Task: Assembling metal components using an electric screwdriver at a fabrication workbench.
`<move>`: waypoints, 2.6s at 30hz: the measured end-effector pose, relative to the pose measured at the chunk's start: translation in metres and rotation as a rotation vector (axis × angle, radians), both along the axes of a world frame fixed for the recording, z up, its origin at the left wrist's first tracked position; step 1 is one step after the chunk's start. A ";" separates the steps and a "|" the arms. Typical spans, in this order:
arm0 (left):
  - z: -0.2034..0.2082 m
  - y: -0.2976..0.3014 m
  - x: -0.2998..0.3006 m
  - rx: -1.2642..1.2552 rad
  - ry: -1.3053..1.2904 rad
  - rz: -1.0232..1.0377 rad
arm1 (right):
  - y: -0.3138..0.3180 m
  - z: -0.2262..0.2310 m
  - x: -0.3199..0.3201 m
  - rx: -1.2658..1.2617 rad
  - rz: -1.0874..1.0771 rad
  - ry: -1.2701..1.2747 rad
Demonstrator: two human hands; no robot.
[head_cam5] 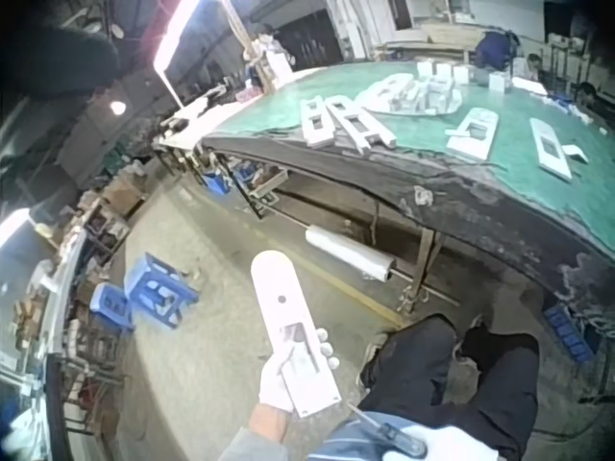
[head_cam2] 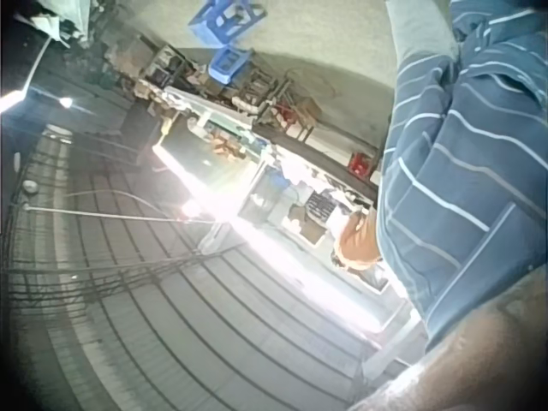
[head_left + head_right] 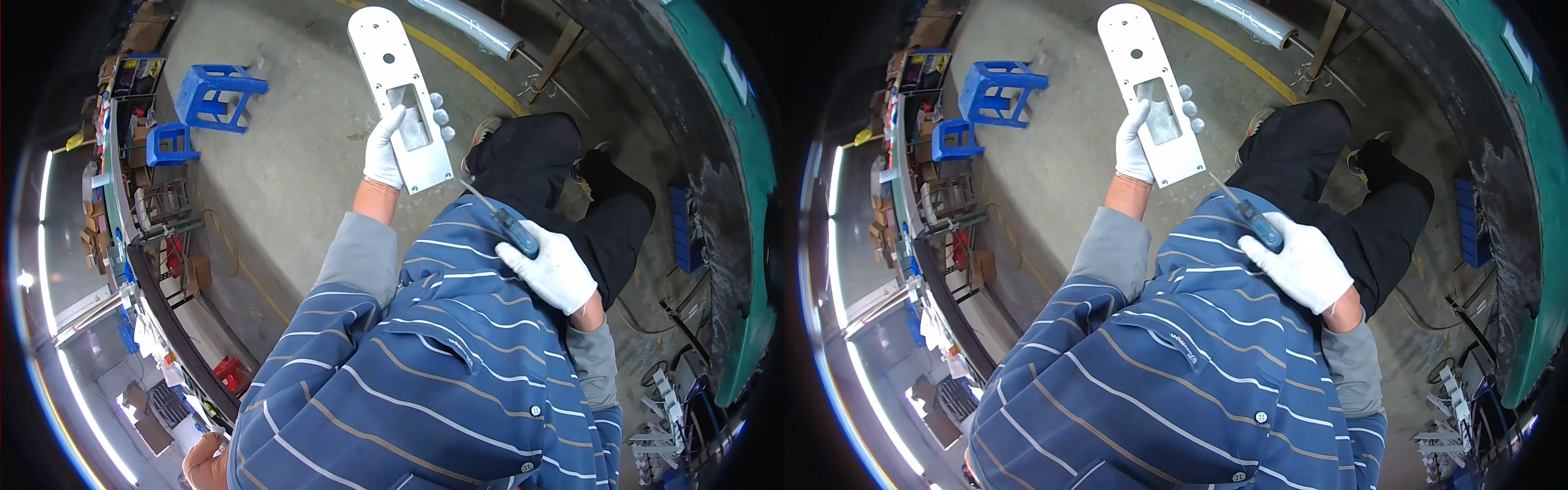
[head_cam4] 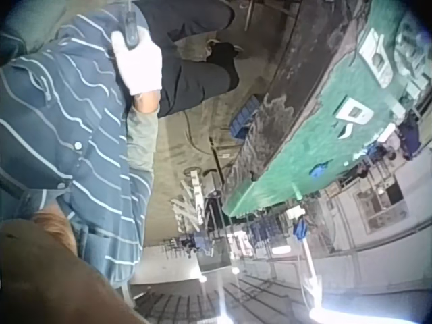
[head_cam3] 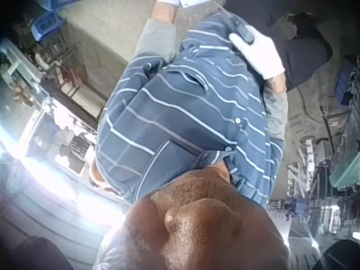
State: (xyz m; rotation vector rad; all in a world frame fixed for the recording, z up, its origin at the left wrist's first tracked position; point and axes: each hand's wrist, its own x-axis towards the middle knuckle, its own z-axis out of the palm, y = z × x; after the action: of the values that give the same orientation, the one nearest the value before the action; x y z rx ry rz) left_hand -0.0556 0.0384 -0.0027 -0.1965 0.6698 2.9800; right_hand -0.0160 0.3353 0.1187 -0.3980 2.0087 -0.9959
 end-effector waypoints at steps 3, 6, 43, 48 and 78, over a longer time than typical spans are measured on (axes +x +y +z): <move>0.003 -0.001 0.002 0.084 0.049 -0.049 | 0.006 0.000 -0.002 0.007 -0.114 -0.096; 0.004 0.005 0.007 0.093 -0.012 -0.066 | 0.005 0.000 -0.007 -0.065 -0.152 -0.057; -0.018 0.018 0.046 0.185 -0.241 -0.306 | -0.028 -0.003 -0.044 -0.124 -0.048 -0.032; -0.003 0.022 0.043 -0.012 -0.325 -0.274 | -0.028 -0.006 -0.045 -0.141 -0.055 -0.011; -0.014 0.010 0.068 0.106 -0.382 -0.380 | -0.022 -0.032 -0.084 -0.183 -0.364 -0.151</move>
State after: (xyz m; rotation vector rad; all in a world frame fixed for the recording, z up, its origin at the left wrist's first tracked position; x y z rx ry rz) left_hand 0.0125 0.0489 -0.0166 -0.5452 0.4426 2.5068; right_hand -0.0999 0.3129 0.0867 -0.0478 1.8957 -1.3972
